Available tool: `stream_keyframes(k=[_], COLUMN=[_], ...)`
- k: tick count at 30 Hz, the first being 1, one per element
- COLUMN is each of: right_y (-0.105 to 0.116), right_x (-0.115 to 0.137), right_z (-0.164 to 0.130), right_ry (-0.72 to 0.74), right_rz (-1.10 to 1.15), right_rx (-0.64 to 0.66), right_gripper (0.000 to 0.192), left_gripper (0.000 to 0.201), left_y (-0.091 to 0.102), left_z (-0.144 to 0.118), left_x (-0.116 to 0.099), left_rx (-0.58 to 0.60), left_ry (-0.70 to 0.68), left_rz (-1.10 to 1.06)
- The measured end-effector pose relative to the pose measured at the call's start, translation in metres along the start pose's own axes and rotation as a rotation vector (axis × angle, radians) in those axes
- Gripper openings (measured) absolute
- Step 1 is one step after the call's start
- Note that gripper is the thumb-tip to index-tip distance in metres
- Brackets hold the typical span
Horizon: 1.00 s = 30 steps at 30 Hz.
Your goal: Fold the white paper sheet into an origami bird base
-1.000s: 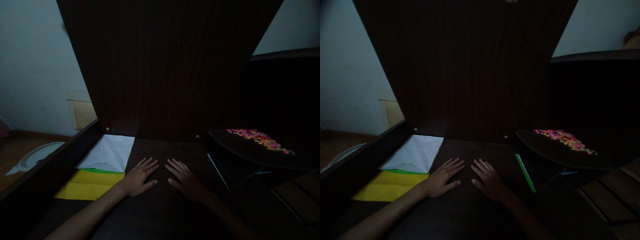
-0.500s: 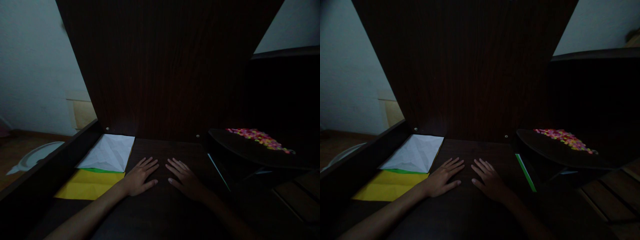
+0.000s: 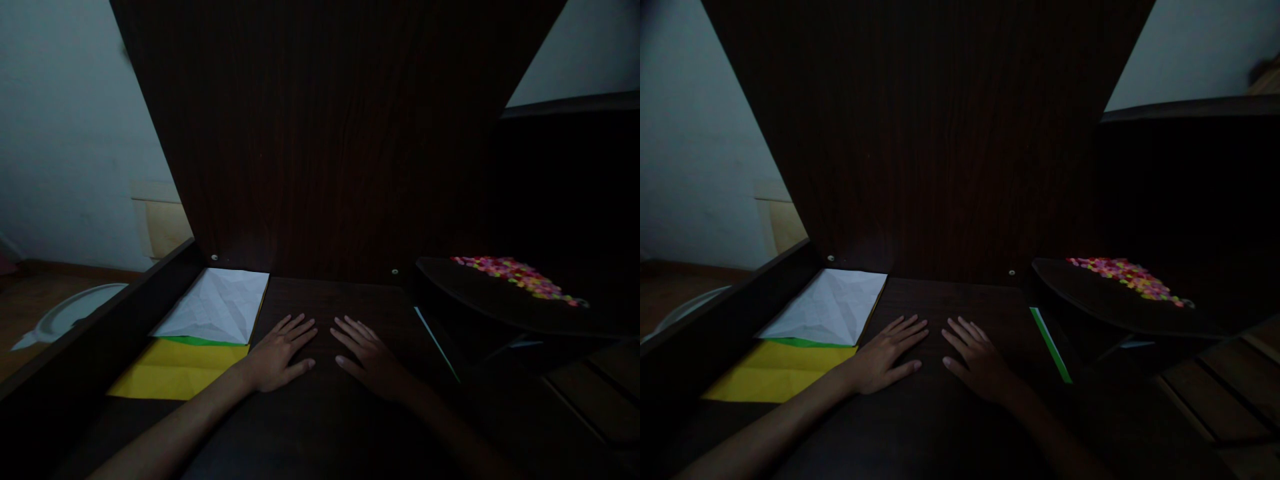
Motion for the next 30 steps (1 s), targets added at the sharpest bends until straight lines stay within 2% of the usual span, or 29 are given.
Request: stream_keyframes(k=[6,10,13,16,19,21,24,27,30], right_y=[-0.003,-0.001,0.002,0.003,0.003,0.003,0.003,0.003,0.003], right_x=[-0.002,-0.001,0.001,0.001,0.0,0.0,0.0,0.001,0.001], right_z=[0.0,0.001,0.001,0.0,0.0,-0.001,-0.001,-0.001,-0.001], right_ry=[0.019,0.013,0.009,-0.001,-0.004,-0.004,-0.002,0.003,0.002], right_rz=[-0.018,-0.035,-0.023,-0.007,0.008,0.006,-0.001,0.007,0.006], right_rx=[-0.028,-0.022,-0.019,-0.006,-0.003,-0.006,-0.007,-0.006,-0.004], right_gripper=[0.054,0.054,0.054,0.054,0.054,0.055,0.055,0.055,0.055], left_gripper=[0.058,0.051,0.049,0.053,0.063,0.065,0.068,0.076,0.085], left_y=[0.002,0.015,0.037,0.059,0.069,0.064,0.046,0.032,0.027], left_z=[-0.002,-0.006,-0.015,-0.028,-0.043,-0.053,-0.062,-0.068,-0.068], left_x=[-0.009,-0.007,0.015,0.05,0.086,0.107,0.127,0.134,0.132], left_rx=[-0.048,-0.109,-0.195,-0.292,-0.329,-0.291,-0.139,-0.103,-0.072], left_ry=[-0.004,-0.011,0.105,0.276,0.412,0.494,0.57,0.657,0.684], left_rz=[0.152,0.247,0.274,0.316,0.321,0.325,0.27,0.231,0.231])
Point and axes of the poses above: each hand's wrist, its own z-axis towards the middle knuckle, its own y-axis out of the back of the hand, x = y × z, the point moved 4 cm from there along z, towards the middle knuckle, and after that the axes turned 4 degrees about x, right-handed, at the moved point
